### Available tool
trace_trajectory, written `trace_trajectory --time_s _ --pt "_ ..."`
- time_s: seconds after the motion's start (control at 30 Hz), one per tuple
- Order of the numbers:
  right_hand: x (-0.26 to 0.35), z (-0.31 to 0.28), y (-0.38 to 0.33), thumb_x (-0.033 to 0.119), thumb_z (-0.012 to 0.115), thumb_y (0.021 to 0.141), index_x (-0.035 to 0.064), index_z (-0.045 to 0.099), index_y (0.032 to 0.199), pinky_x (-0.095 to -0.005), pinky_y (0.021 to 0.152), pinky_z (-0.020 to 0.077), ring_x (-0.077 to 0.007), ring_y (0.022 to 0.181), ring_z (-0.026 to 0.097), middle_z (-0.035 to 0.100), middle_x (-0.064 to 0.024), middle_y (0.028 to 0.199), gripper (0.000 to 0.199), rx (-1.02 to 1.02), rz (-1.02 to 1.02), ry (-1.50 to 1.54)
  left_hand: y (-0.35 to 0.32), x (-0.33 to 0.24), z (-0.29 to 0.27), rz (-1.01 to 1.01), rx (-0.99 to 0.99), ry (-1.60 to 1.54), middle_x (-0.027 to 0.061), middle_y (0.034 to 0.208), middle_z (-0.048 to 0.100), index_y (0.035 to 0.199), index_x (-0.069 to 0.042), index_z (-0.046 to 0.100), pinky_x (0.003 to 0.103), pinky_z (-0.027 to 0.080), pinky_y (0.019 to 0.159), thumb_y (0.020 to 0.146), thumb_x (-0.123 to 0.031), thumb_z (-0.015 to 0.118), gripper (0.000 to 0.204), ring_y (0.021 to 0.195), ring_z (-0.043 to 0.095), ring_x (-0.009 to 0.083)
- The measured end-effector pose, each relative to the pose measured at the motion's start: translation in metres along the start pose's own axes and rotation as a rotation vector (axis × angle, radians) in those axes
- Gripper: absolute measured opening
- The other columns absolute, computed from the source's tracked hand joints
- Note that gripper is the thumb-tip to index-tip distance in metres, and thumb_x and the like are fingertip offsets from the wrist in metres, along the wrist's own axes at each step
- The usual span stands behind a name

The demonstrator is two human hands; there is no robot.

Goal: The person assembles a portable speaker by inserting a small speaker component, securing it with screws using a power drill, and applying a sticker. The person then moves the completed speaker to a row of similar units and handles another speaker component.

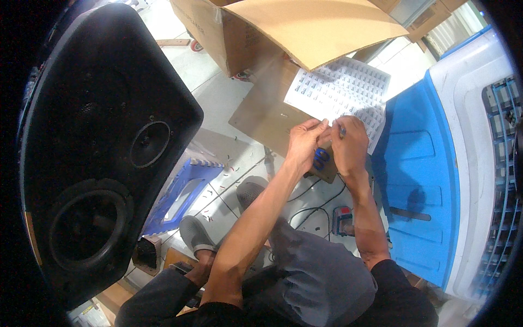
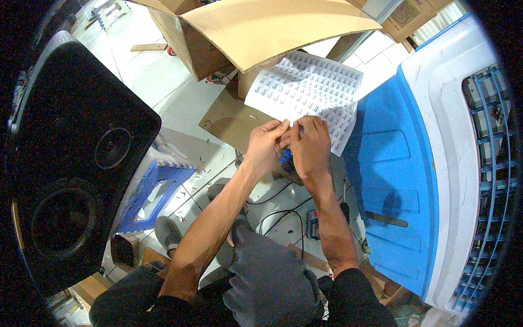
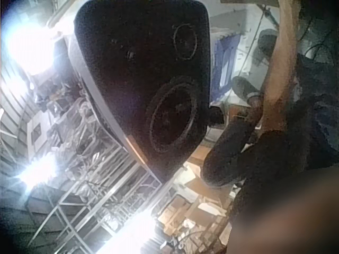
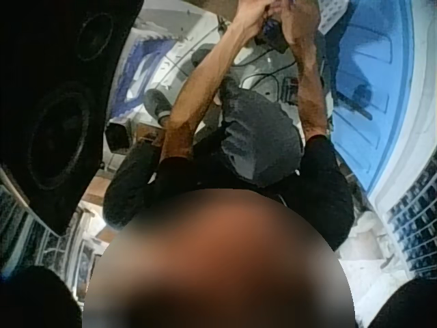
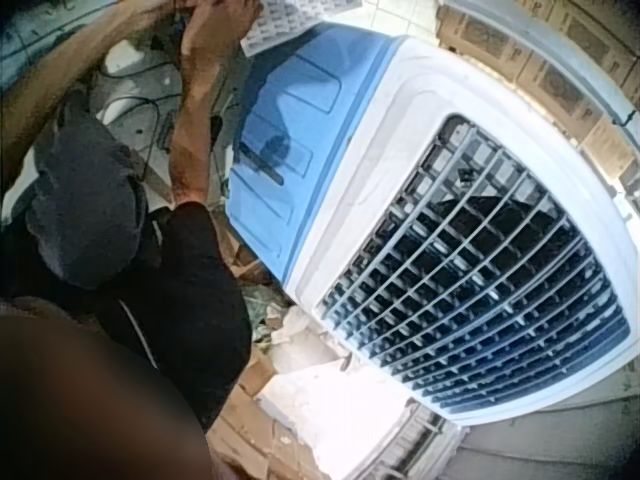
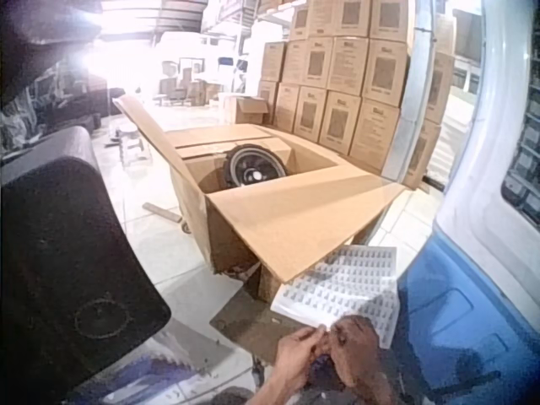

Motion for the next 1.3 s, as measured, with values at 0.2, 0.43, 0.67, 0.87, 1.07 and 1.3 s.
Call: trace_trajectory --time_s 0.2,0.43,0.67,0.87,1.07,1.3 --pt "-0.003 -0.001 0.000 0.008 0.066 0.087 0.0006 0.063 0.086 -0.0432 0.075 0.0495 -0.0348 0.082 0.062 0.064 -0.0156 0.085 0.008 -0.038 0.138 0.033 -0.001 -0.002 0.002 -0.007 -0.002 0.006 0.0163 0.108 0.066 0.113 0.012 0.059 0.032 0.056 0.087 0.094 -0.014 0.069 0.034 0.096 0.067 0.0220" --pt "0.005 0.001 -0.005 0.008 0.066 0.086 0.0020 0.060 0.088 -0.0455 0.075 0.0496 -0.0358 0.085 0.062 0.063 -0.0150 0.089 0.008 -0.083 0.139 -0.030 -0.002 -0.001 0.002 -0.022 -0.008 -0.027 0.0154 0.107 0.066 0.110 0.010 0.060 0.030 0.057 0.083 0.094 -0.013 0.068 0.029 0.093 0.068 0.0206" --pt "0.012 0.005 -0.009 0.008 0.067 0.086 0.0042 0.059 0.093 -0.0453 0.075 0.0524 -0.0350 0.088 0.064 0.064 -0.0129 0.095 0.012 -0.159 0.010 -0.148 -0.001 -0.001 0.001 -0.035 -0.004 -0.010 0.0141 0.103 0.067 0.109 0.008 0.060 0.029 0.057 0.081 0.096 -0.013 0.066 0.026 0.091 0.068 0.0184" --pt "0.014 -0.003 -0.006 0.010 0.067 0.090 0.0030 0.063 0.096 -0.0367 0.068 0.0560 -0.0265 0.084 0.070 0.068 -0.0106 0.100 0.010 -0.169 0.138 0.039 0.000 0.001 -0.002 -0.045 -0.025 0.020 0.0162 0.104 0.067 0.112 0.009 0.059 0.030 0.057 0.079 0.096 -0.014 0.065 0.029 0.092 0.068 0.0211" --pt "0.026 -0.025 -0.009 0.012 0.064 0.096 -0.0029 0.069 0.102 -0.0274 0.065 0.0553 -0.0128 0.079 0.068 0.070 -0.0075 0.087 0.017 -0.074 0.532 0.772 -0.050 -0.041 0.002 0.242 -0.330 0.573 0.0137 0.107 0.069 0.114 0.008 0.059 0.034 0.055 0.087 0.093 -0.013 0.068 0.030 0.099 0.068 0.0224" --pt "0.069 -0.052 -0.014 0.010 0.064 0.095 -0.0030 0.068 0.107 -0.0268 0.066 0.0545 -0.0138 0.077 0.066 0.070 -0.0087 0.086 0.018 0.112 0.628 1.005 -0.170 -0.116 0.062 1.006 -0.109 1.417 0.0136 0.104 0.067 0.111 -0.001 0.062 0.040 0.052 0.084 0.085 -0.006 0.072 0.029 0.098 0.065 0.0294"
Point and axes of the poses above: each hand's wrist, its own y-axis towards the middle knuckle, its own z-axis out of the palm, x = y × z, the point moved 4 cm from there along y, towards the middle knuckle
